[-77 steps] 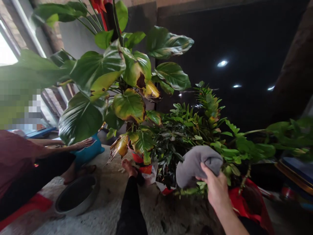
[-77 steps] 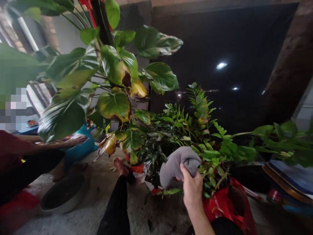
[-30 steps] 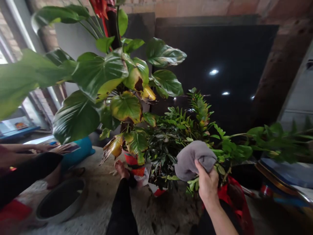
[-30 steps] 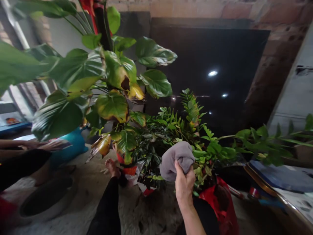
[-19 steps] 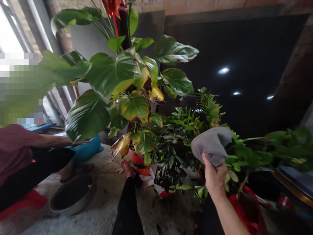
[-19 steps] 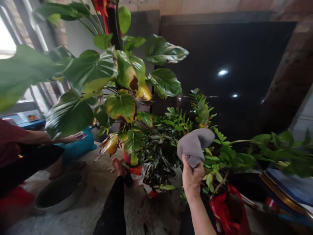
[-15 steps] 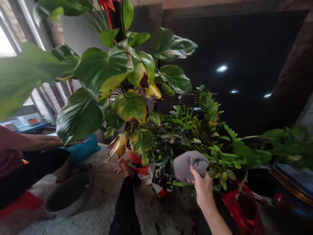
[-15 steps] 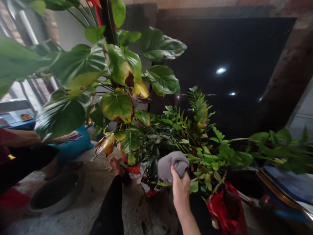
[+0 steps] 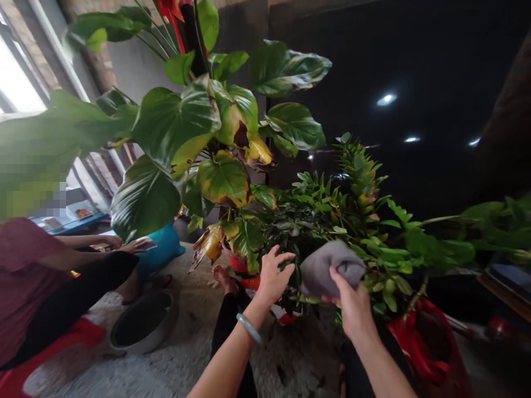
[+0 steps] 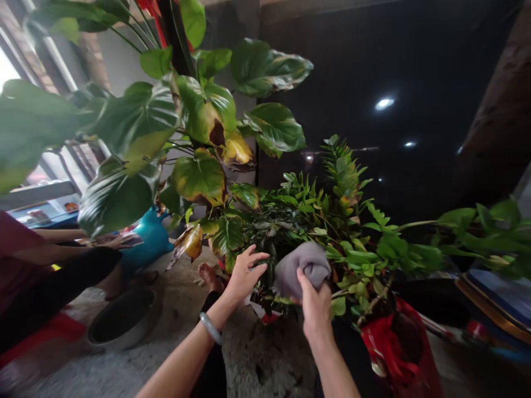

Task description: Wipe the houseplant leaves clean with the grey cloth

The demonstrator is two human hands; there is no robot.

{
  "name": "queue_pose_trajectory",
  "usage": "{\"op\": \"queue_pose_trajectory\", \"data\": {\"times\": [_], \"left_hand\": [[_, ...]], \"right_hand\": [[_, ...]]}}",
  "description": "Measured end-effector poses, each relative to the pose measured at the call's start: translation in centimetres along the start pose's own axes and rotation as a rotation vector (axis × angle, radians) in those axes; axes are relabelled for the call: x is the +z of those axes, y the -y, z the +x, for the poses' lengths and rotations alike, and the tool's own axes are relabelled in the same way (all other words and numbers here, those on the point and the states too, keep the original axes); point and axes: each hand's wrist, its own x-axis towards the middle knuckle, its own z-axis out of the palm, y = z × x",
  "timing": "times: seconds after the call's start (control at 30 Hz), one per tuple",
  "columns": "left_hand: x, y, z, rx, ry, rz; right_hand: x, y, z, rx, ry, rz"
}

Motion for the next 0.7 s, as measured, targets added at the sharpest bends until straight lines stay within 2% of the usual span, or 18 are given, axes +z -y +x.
{"op": "queue_pose_trajectory", "data": {"times": [0.07,0.13,0.2,0.27,0.33,0.37,0.43,0.5,0.57,0.63,0.7], "left_hand": [[0.3,1.3,1.2,-0.074,-0.033,0.145],[0.4,3.0,1.7,-0.134,-0.043,0.196],[0.5,4.5,1.7,-0.168,-0.015,0.143],[0.7,5.4,1.4,-0.226,0.041,-0.020],[0.9,5.6,1.2,-0.330,0.088,-0.237],[1.0,5.5,1.1,-0.386,0.095,-0.344],[1.3,5.4,1.0,-0.461,0.087,-0.525],[1.4,5.5,0.5,-0.479,0.035,-0.657],[1.1,6.0,-0.6,-0.495,-0.039,-0.714],[0.4,7.1,-2.6,-0.537,-0.074,-0.715],[-0.9,8.4,-5.3,-0.632,-0.050,-0.684]], "right_hand": [[-0.5,-1.0,-1.3,0.134,0.048,0.011],[-1.1,-0.5,-2.4,0.135,0.054,0.079],[-1.3,1.5,-2.7,-0.006,0.006,0.198],[-0.8,4.1,-2.3,-0.198,-0.038,0.334],[0.1,5.9,-1.6,-0.281,0.003,0.443],[0.7,6.2,-1.3,-0.243,0.045,0.477],[1.5,5.1,-1.3,-0.046,0.142,0.489],[1.6,2.5,-2.2,0.187,0.207,0.432],[1.1,-0.3,-3.6,0.332,0.235,0.358],[0.2,-2.2,-4.9,0.378,0.225,0.315],[-0.6,-3.0,-5.5,0.343,0.204,0.307]]}}
